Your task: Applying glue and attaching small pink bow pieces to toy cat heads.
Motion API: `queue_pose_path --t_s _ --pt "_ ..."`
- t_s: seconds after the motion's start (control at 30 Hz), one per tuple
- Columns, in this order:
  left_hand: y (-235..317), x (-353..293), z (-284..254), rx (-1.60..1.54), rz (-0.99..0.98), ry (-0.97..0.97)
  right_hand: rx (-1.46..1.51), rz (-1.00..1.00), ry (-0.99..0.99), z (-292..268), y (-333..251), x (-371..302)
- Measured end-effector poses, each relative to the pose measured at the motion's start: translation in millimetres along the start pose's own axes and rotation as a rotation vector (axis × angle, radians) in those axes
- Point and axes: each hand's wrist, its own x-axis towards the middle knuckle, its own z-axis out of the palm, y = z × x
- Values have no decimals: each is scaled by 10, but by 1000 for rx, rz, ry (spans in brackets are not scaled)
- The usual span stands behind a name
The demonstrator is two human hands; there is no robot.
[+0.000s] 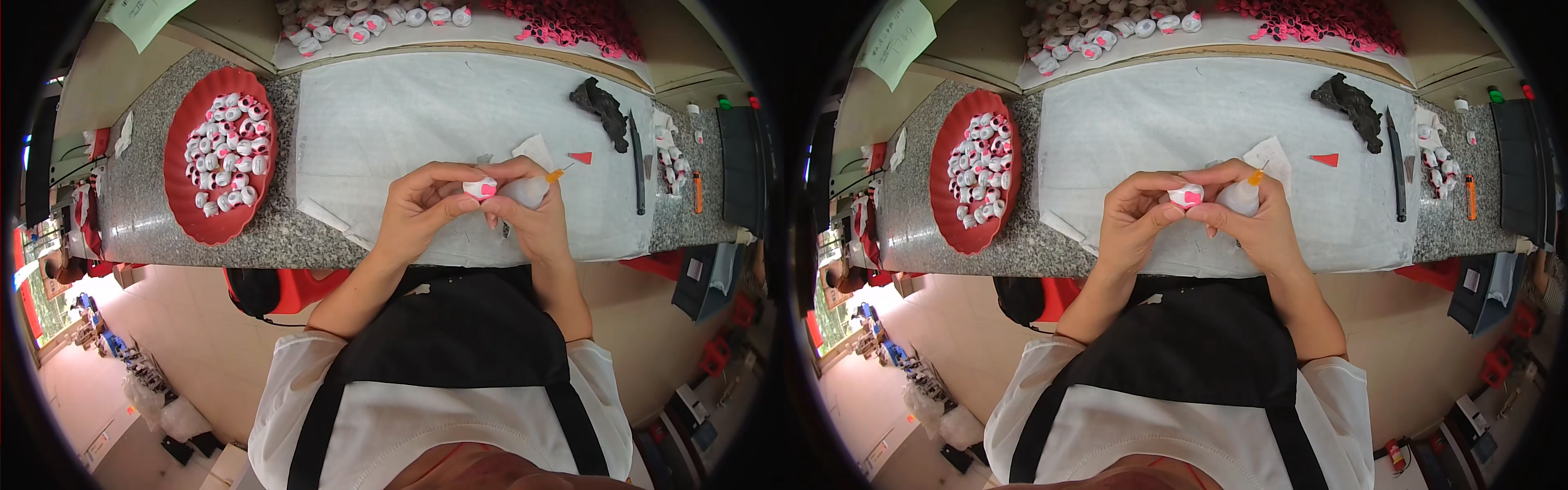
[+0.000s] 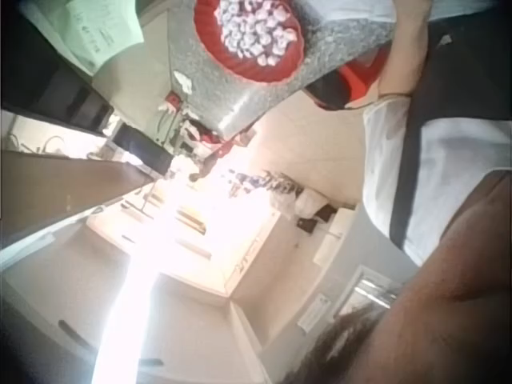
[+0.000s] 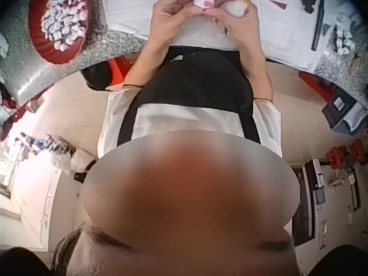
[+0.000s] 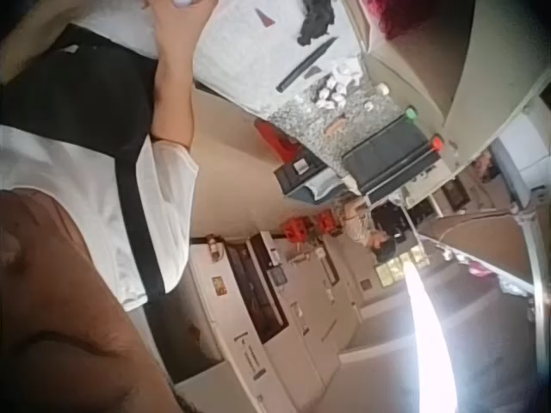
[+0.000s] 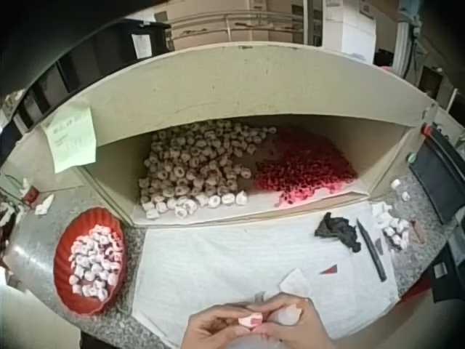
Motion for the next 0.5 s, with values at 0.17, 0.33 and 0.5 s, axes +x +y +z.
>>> queue_pose_path --t_s 0.17,0.33,0.5 --pt "-12 -5 -21 39 53 -52 78 21 -18 -10 14 -20" --pt "33 5 48 73 -53 24 75 27 35 4 -6 -24" --pt "11 -21 53 167 1 26 50 21 64 35 -25 -43"
